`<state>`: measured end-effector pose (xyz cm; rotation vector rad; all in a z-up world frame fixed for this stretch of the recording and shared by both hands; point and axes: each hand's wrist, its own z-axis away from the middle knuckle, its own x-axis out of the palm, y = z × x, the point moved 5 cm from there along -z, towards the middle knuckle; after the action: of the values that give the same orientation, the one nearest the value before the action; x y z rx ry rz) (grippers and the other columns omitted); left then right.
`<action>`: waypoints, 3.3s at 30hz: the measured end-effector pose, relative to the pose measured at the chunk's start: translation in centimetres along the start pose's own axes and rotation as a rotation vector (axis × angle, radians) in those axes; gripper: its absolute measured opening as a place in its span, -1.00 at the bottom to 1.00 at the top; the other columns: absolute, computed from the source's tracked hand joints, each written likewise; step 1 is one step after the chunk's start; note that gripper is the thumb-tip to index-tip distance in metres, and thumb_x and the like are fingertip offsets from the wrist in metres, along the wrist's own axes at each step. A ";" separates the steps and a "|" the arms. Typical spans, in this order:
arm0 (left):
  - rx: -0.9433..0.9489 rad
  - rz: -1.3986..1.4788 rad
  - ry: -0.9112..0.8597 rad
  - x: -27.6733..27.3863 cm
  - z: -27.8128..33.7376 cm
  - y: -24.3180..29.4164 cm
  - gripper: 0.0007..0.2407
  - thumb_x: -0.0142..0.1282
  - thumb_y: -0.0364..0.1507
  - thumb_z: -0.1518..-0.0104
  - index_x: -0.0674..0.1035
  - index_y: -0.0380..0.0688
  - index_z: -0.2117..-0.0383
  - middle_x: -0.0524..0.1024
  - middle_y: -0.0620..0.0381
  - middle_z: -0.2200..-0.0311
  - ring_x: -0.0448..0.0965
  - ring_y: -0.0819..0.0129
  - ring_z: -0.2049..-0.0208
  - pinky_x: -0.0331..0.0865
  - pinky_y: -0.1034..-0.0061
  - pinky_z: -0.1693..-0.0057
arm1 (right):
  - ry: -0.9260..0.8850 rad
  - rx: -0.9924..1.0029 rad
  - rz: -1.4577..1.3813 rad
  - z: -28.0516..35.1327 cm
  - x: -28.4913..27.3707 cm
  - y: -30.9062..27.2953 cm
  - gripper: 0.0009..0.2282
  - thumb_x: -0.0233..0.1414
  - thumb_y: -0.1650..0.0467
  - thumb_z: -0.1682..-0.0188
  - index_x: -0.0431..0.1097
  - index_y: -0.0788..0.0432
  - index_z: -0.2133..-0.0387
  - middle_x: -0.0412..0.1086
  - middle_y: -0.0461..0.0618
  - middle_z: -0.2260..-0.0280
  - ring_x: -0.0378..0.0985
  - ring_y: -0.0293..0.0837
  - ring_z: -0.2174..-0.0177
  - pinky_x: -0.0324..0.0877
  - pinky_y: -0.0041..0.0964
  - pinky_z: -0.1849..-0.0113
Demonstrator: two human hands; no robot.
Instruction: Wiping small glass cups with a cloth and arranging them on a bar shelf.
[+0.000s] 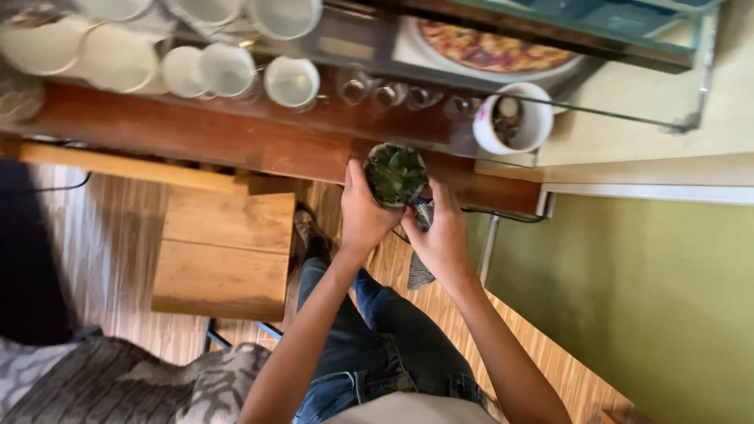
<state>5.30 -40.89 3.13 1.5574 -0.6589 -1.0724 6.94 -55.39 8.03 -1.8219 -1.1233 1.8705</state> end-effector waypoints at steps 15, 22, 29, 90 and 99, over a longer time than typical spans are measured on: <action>-0.034 -0.025 0.263 -17.0 2.9 2.3 -0.23 0.55 -0.34 0.35 0.35 -0.20 -0.10 0.49 -0.13 0.01 0.53 -0.13 -0.05 0.45 0.19 -0.09 | -0.168 -0.225 -0.101 0.2 5.5 -13.6 -0.52 0.14 0.53 0.16 0.24 0.32 -0.08 0.39 0.25 0.07 0.51 0.17 0.04 0.40 -0.04 0.01; -0.065 -0.041 0.419 -25.3 4.3 1.1 -0.26 0.56 -0.29 0.33 0.37 -0.22 -0.05 0.49 -0.12 0.06 0.52 -0.11 -0.05 0.44 0.19 -0.11 | -0.309 -0.325 -0.145 -0.7 10.0 -20.5 -0.61 0.15 0.52 0.11 0.30 0.31 -0.02 0.41 0.22 0.10 0.53 0.13 0.06 0.41 -0.07 0.00; -0.081 -0.096 0.592 -32.8 4.8 -1.0 -0.25 0.53 -0.33 0.35 0.37 -0.25 -0.08 0.49 -0.13 0.02 0.51 -0.11 -0.08 0.43 0.19 -0.15 | -0.481 -0.420 -0.147 -1.8 16.0 -26.8 -0.58 0.14 0.48 0.07 0.32 0.32 -0.09 0.43 0.26 0.02 0.52 0.19 0.00 0.40 -0.08 -0.02; -0.238 -0.186 0.593 -38.9 -12.4 -13.1 -0.13 0.46 -0.55 0.38 0.32 -0.17 -0.28 0.30 -0.15 -0.04 0.34 -0.15 -0.12 0.30 0.18 -0.24 | -0.615 -0.187 -0.072 -15.8 34.7 -26.7 -0.42 0.13 0.44 0.05 0.09 0.30 -0.25 0.51 0.24 0.14 0.60 0.17 0.12 0.48 -0.06 0.15; -0.147 -0.165 0.697 -37.6 -9.2 -10.0 -0.56 0.39 -0.56 0.05 0.47 -0.23 0.01 0.43 -0.07 0.06 0.39 -0.05 -0.04 0.31 0.21 -0.19 | -0.574 -0.181 -0.096 -15.0 32.5 -27.4 -0.53 0.13 0.47 0.06 0.26 0.27 -0.16 0.54 0.16 0.22 0.64 0.08 0.20 0.48 -0.15 0.19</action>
<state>-4.31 -2.06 4.63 1.7299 0.0235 -0.6035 7.85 -10.39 5.72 -1.3000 -1.5739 2.3725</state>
